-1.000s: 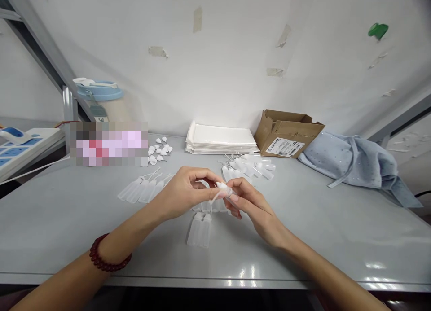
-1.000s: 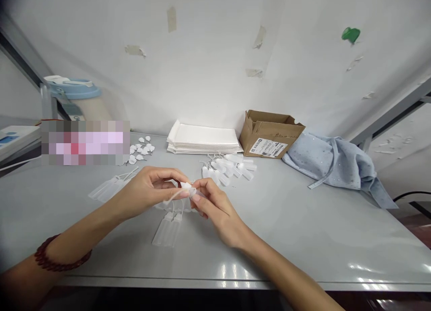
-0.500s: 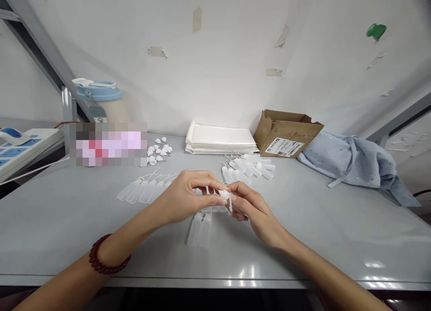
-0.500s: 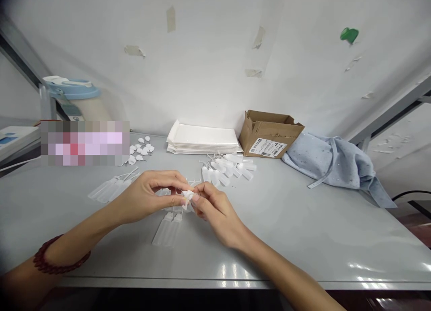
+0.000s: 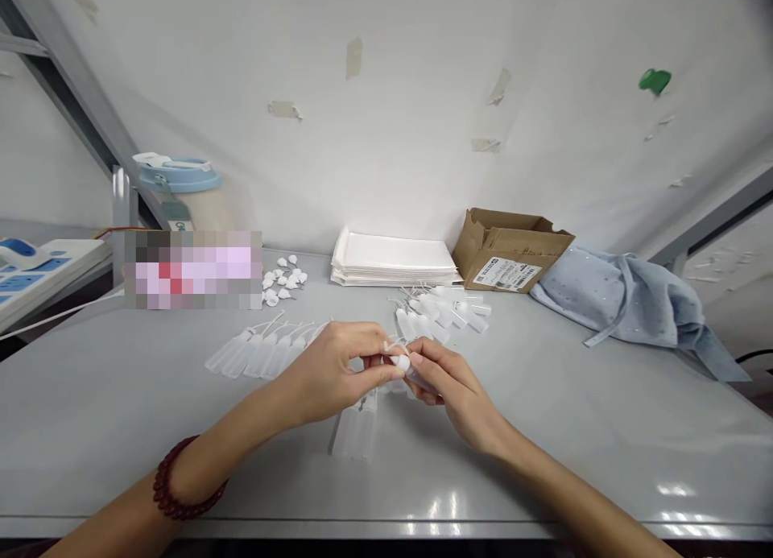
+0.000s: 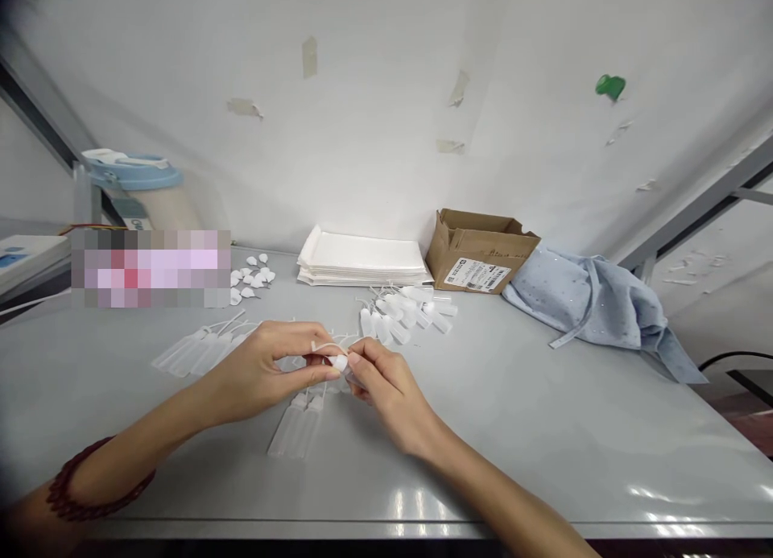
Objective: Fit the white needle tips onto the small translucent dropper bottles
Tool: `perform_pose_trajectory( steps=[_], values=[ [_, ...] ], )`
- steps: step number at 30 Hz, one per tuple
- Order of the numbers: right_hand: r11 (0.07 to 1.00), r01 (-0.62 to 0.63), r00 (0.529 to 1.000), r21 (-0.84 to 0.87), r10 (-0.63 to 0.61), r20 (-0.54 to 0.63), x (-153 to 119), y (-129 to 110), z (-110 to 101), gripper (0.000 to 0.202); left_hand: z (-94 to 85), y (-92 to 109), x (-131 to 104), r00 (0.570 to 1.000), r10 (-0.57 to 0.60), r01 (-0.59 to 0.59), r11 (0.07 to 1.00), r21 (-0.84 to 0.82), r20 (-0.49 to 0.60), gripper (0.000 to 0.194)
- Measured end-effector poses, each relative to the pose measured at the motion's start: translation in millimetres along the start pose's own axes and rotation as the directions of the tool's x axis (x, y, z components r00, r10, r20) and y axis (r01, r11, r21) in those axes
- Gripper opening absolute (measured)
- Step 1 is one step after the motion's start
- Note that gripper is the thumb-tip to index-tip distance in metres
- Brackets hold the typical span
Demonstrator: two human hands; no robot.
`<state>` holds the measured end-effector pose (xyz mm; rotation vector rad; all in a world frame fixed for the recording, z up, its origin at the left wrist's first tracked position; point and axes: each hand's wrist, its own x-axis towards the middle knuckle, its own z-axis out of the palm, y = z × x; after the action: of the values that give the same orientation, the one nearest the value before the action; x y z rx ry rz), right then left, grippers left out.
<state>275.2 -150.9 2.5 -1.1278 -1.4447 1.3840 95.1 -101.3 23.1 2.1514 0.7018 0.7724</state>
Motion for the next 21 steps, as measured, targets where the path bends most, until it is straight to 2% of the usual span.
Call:
perform_pose_trajectory(
  steps=[6,9,14,17,21],
  values=[
    [0.965,0.086,0.996,-0.248,-0.090,-0.005,-4.5,-1.2,0.2,0.029,-2.4,2.1,-0.8,0.996,-0.059,0.061,0.998,-0.023,0.063,0.022],
    [0.948,0.103,0.994,-0.301,-0.108,-0.001,-4.1,-2.9,0.2,0.028,-1.5,1.8,-0.5,0.991,-0.126,0.129,0.990,-0.061,0.052,0.021],
    [0.919,0.135,0.990,-0.371,-0.139,0.015,-3.0,-6.0,0.3,0.022,4.8,2.6,2.2,0.927,-0.374,0.374,0.901,-0.222,0.043,0.026],
    [0.880,0.150,0.988,-0.451,-0.149,0.039,-2.8,-5.6,1.1,0.015,7.7,3.6,3.2,0.907,-0.416,0.416,0.856,-0.307,0.068,0.027],
    [0.800,0.191,0.979,-0.569,-0.198,0.051,-2.9,-1.2,2.0,0.014,10.1,3.5,2.6,0.898,-0.432,0.432,0.839,-0.330,0.077,0.025]
  ],
)
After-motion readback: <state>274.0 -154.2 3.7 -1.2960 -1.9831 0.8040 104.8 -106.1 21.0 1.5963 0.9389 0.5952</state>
